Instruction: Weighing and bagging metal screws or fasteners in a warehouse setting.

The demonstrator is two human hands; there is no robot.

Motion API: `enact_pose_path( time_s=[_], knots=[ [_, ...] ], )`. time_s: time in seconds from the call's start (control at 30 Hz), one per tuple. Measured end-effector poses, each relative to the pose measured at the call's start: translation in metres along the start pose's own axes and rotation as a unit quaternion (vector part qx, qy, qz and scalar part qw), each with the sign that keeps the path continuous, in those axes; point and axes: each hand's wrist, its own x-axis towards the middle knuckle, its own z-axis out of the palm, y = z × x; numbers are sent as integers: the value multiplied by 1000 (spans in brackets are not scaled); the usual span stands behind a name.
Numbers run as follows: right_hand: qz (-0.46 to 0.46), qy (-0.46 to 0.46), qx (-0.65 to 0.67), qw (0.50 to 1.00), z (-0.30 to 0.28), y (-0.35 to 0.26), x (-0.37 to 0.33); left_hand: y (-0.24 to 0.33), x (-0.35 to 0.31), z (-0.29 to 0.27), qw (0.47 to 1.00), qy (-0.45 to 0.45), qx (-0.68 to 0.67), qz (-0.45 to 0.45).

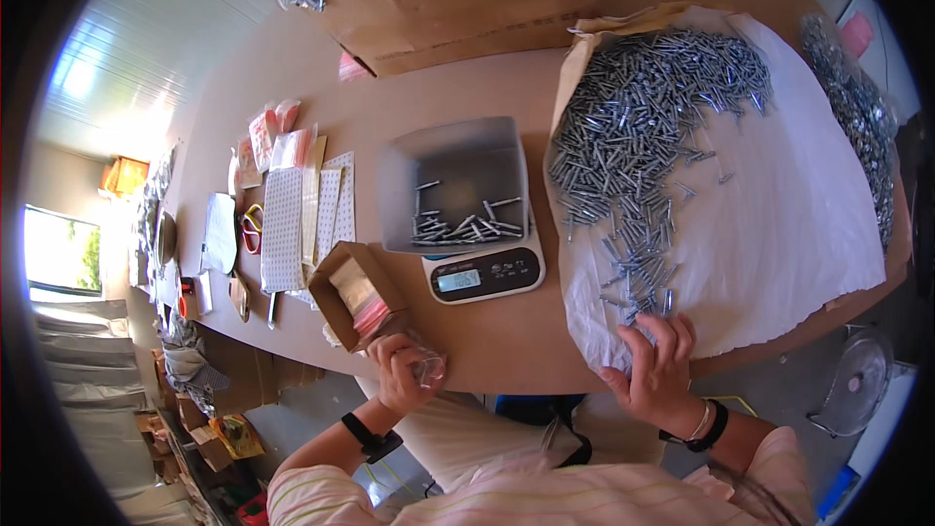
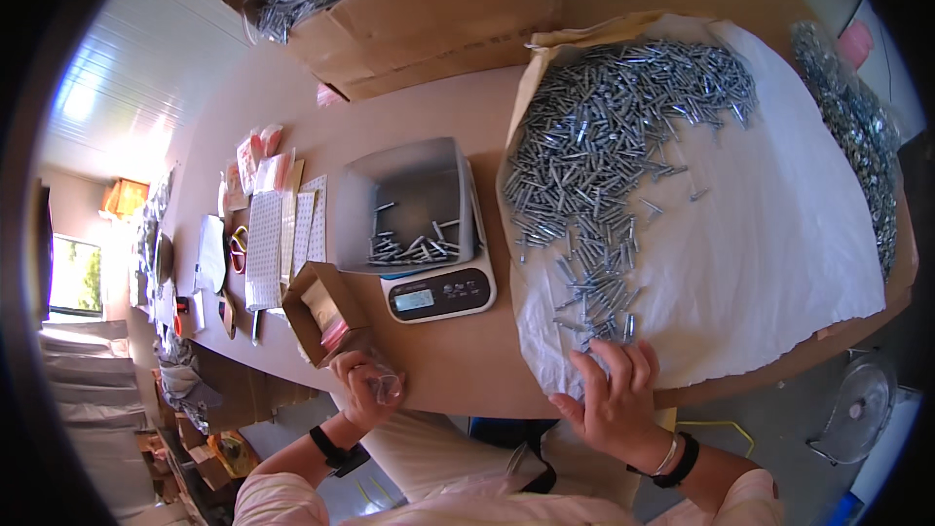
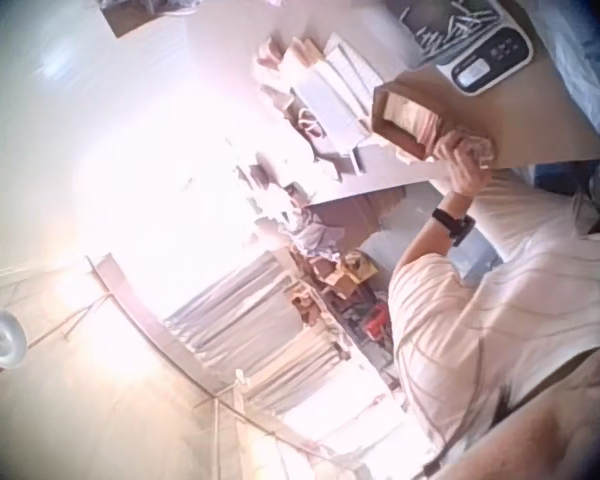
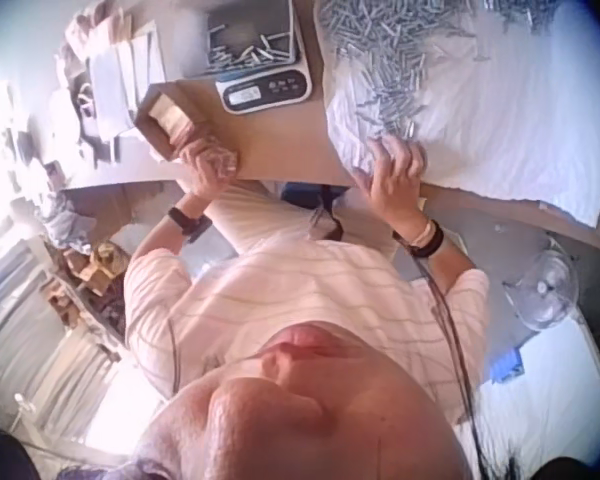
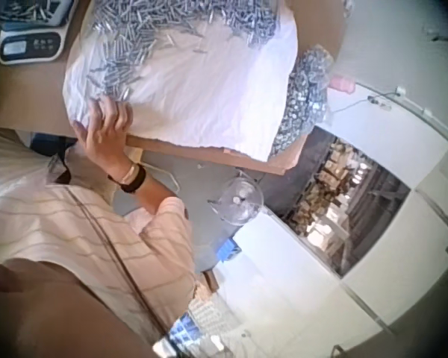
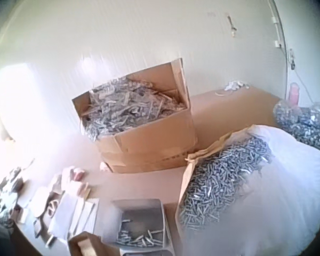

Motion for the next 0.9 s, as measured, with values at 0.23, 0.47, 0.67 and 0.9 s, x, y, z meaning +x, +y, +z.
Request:
enact_pose_path(
  time_s=[0.23,0.47,0.67,0.9],
  knots=[
    [-31,1,-10,999,0,-6,-2,8,-9,3,995,99,-33,7],
    [-76,108,-2,991,-10,-35,-24,66,6,-6,978,182,-105,14],
    [-229,51,85,968,-44,-138,-21,145,-2,-21,919,83,-359,-136],
    [-280,56,92,954,-61,-168,-22,158,-15,-48,948,93,-299,-46]
  ],
)
